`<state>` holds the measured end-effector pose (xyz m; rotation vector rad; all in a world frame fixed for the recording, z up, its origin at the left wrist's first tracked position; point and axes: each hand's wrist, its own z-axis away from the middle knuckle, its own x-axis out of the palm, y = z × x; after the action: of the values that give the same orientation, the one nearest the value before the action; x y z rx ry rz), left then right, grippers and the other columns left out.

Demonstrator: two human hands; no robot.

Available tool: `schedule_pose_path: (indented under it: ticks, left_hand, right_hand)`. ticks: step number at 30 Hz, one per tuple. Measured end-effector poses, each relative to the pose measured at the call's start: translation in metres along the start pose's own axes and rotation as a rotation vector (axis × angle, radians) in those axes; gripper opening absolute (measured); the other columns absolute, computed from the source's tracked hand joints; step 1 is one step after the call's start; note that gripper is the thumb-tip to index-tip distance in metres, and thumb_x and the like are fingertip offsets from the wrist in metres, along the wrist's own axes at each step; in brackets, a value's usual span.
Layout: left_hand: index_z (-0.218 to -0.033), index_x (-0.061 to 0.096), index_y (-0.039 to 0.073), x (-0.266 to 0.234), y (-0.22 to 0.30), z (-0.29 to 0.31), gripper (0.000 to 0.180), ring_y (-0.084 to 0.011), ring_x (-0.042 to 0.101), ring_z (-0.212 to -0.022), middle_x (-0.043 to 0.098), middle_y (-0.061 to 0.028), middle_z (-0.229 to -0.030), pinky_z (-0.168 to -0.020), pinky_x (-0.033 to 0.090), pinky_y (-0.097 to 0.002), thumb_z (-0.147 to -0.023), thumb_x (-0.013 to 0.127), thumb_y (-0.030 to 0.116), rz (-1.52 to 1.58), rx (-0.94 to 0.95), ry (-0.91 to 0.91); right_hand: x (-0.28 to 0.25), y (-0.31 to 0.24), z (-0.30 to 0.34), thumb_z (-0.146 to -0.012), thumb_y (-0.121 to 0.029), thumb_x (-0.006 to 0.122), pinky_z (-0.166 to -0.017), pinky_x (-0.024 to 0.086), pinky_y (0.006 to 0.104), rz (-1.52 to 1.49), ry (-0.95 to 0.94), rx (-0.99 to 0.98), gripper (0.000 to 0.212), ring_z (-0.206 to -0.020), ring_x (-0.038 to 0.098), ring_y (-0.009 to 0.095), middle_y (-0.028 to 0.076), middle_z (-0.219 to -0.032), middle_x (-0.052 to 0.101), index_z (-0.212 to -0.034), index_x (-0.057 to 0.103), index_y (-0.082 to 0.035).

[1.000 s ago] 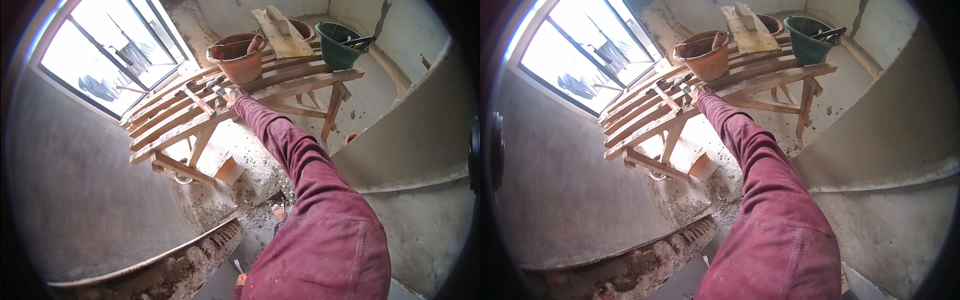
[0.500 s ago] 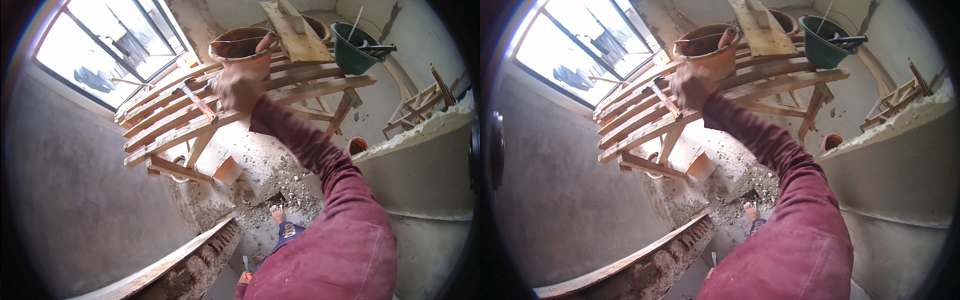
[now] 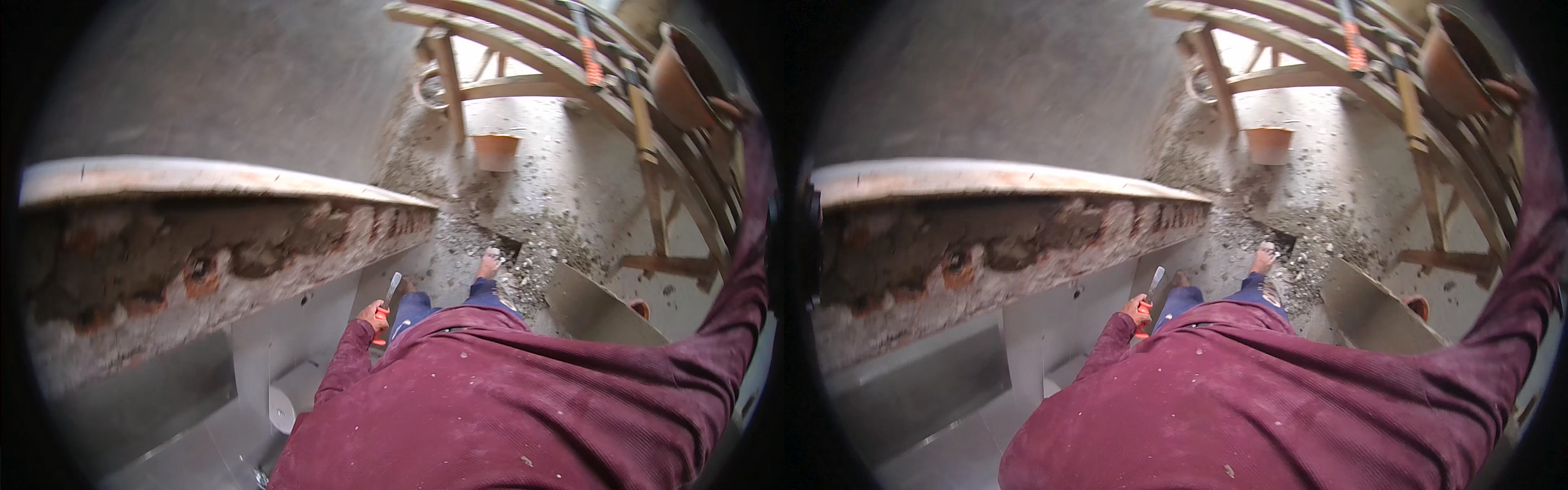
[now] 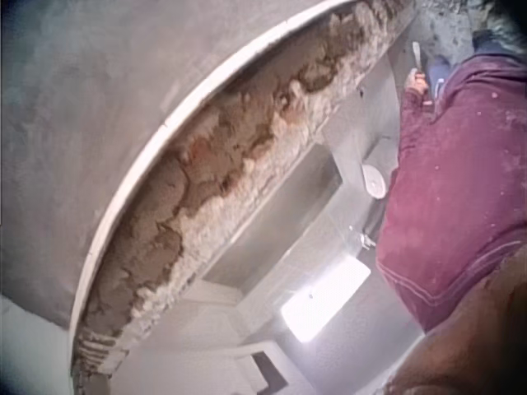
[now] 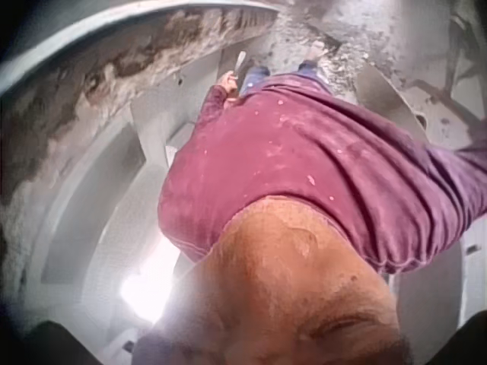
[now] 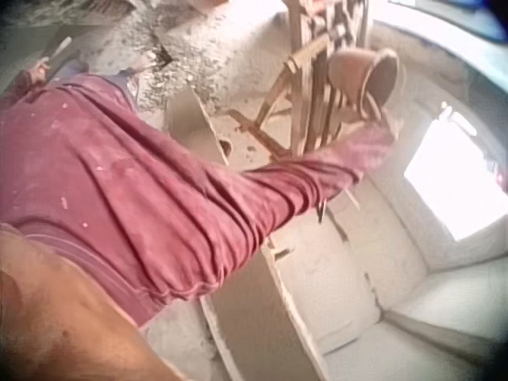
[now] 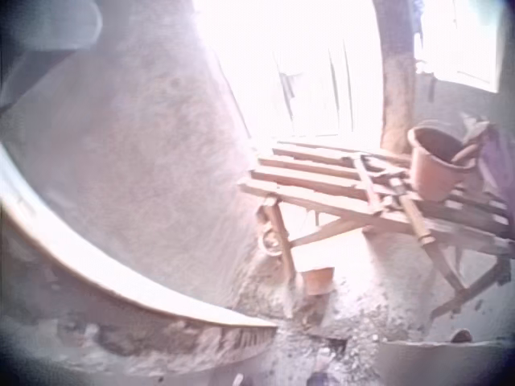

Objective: The person uses a hammer and chisel to chip away plaster and mortar from a brick wall. They repeatedly strike the chisel to break the surface, occasionally pause to clear debris by hand, and continue removing material along the wall edge.

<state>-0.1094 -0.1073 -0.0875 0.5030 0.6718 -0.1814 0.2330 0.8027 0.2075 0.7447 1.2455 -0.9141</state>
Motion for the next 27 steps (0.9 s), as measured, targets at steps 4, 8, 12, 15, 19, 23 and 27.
schedule_pose_path:
  ticks: [4, 8, 12, 15, 19, 23, 27]
  left_hand:
    - [-0.105, 0.054, 0.005, 0.006, -0.023, 0.018, 0.057, -0.0238, 0.062, -0.072, 0.062, -0.0114, -0.084, -0.063, 0.05, -0.035, -0.051, 0.07, 0.012, 0.281, -0.198, -0.039]
    - [-0.129, 0.044, -0.002, 0.025, -0.092, 0.037, 0.076, -0.0221, 0.062, -0.065, 0.062, -0.0137, -0.082, -0.057, 0.052, -0.034, -0.058, 0.067, 0.013, 0.373, -0.33, 0.097]
    - [-0.105, 0.042, 0.002, 0.024, -0.065, 0.071, 0.049, -0.0196, 0.055, -0.053, 0.054, -0.0088, -0.071, -0.044, 0.048, -0.0334, -0.063, 0.066, 0.004, 0.731, -0.391, 0.475]
    - [-0.09, 0.042, 0.006, 0.008, -0.067, 0.073, 0.034, -0.0166, 0.05, -0.046, 0.048, -0.0064, -0.065, -0.038, 0.044, -0.0316, -0.068, 0.068, 0.004, 0.932, -0.372, 0.695]
    - [-0.088, 0.044, 0.006, -0.021, -0.057, 0.081, 0.026, -0.0135, 0.043, -0.043, 0.045, -0.0043, -0.063, -0.037, 0.038, -0.0295, -0.077, 0.067, 0.011, 1.21, -0.441, 0.952]
    - [-0.081, 0.048, 0.004, -0.093, -0.026, 0.092, 0.017, -0.0121, 0.044, -0.049, 0.046, -0.0032, -0.065, -0.044, 0.038, -0.0278, -0.082, 0.062, 0.015, 0.818, -0.06, 1.349]
    - [-0.09, 0.053, 0.002, -0.189, 0.043, 0.122, 0.018, -0.0115, 0.044, -0.049, 0.045, -0.0021, -0.061, -0.048, 0.038, -0.0261, -0.084, 0.061, 0.016, 0.759, 0.244, 1.557]
  right_hand:
    - [-0.022, -0.003, -0.002, -0.077, -0.038, 0.068, -0.092, 0.043, 0.0347, -0.054, -0.01, 0.015, 0.066, -0.108, 0.054, 0.027, 0.015, -0.115, 0.058, -0.127, 0.046, -0.002]
    - [-0.058, 0.014, 0.017, -0.077, -0.033, 0.068, -0.09, 0.043, 0.0316, -0.234, -0.022, 0.015, 0.066, -0.108, 0.054, 0.024, 0.015, -0.113, 0.059, -0.129, 0.044, 0.0]
    - [-0.123, -0.027, 0.031, -0.077, -0.027, 0.069, -0.089, 0.043, 0.0285, -0.627, -0.112, -0.054, 0.066, -0.108, 0.055, 0.02, 0.014, -0.112, 0.06, -0.13, 0.041, 0.002]
    - [-0.147, -0.052, 0.06, -0.078, -0.023, 0.07, -0.088, 0.043, 0.0261, -0.747, -0.123, -0.104, 0.067, -0.108, 0.055, 0.018, 0.014, -0.111, 0.061, -0.131, 0.039, 0.004]
    - [-0.149, -0.14, 0.142, -0.08, -0.028, 0.069, -0.091, 0.041, 0.0242, -0.551, 0.063, -0.163, 0.053, -0.105, 0.054, 0.015, 0.009, -0.112, 0.059, -0.12, 0.053, 0.004]
    - [-0.078, -0.184, 0.235, -0.076, -0.024, 0.064, -0.076, 0.04, 0.0234, -0.998, 0.364, -0.239, 0.048, -0.086, 0.05, 0.013, 0.006, -0.099, 0.055, -0.115, 0.054, 0.002]
    - [0.035, -0.293, 0.328, -0.07, -0.016, 0.057, -0.057, 0.038, 0.0231, -1.535, 0.286, -0.165, 0.048, -0.065, 0.044, 0.012, 0.005, -0.085, 0.051, -0.114, 0.05, 0.001]
